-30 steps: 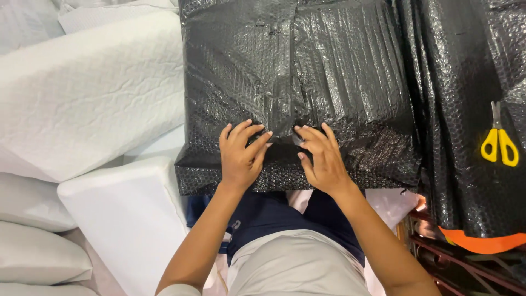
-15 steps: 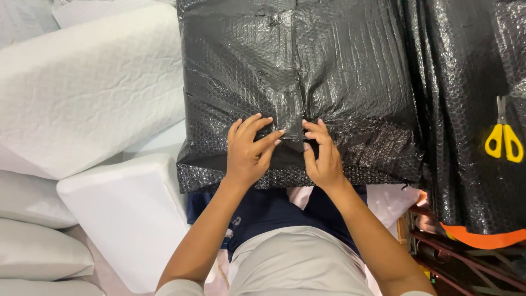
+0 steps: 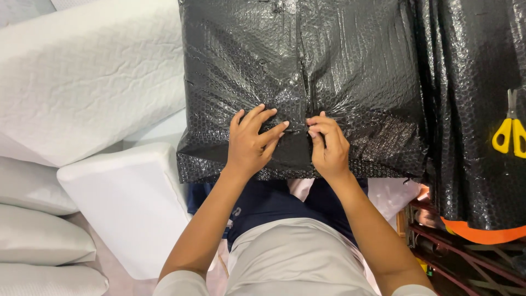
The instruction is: Packaging foam blocks using black bubble wrap, tape, and scissors
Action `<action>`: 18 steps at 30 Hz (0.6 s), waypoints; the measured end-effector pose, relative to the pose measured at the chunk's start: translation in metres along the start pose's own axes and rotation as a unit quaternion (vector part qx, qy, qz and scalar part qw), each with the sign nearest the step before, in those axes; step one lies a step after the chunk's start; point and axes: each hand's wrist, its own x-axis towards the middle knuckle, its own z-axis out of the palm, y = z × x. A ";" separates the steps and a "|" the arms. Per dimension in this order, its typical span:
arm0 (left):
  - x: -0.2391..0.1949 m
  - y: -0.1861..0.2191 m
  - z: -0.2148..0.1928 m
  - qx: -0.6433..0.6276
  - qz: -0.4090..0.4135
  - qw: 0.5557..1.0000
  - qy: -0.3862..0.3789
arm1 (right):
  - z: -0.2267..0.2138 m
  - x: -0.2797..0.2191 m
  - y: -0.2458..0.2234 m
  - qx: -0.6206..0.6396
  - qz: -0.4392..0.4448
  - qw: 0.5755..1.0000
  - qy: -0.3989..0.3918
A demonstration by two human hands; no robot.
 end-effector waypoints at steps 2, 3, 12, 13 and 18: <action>-0.004 -0.004 0.006 -0.002 -0.002 1.000 -0.003 | -0.002 0.003 -0.005 0.000 0.010 1.000 -0.004; -0.006 -0.006 0.009 -0.003 -0.005 1.000 -0.006 | -0.003 0.006 -0.007 0.001 0.021 1.000 -0.007; 0.003 0.018 0.000 0.010 0.011 0.999 0.049 | -0.006 0.004 -0.006 -0.002 0.026 1.000 0.002; 0.004 0.024 0.003 0.010 0.012 0.999 0.049 | -0.007 0.006 -0.007 -0.002 0.026 1.000 0.003; -0.003 0.041 0.036 0.060 0.011 0.989 0.132 | -0.010 0.010 -0.010 0.005 0.010 1.000 -0.017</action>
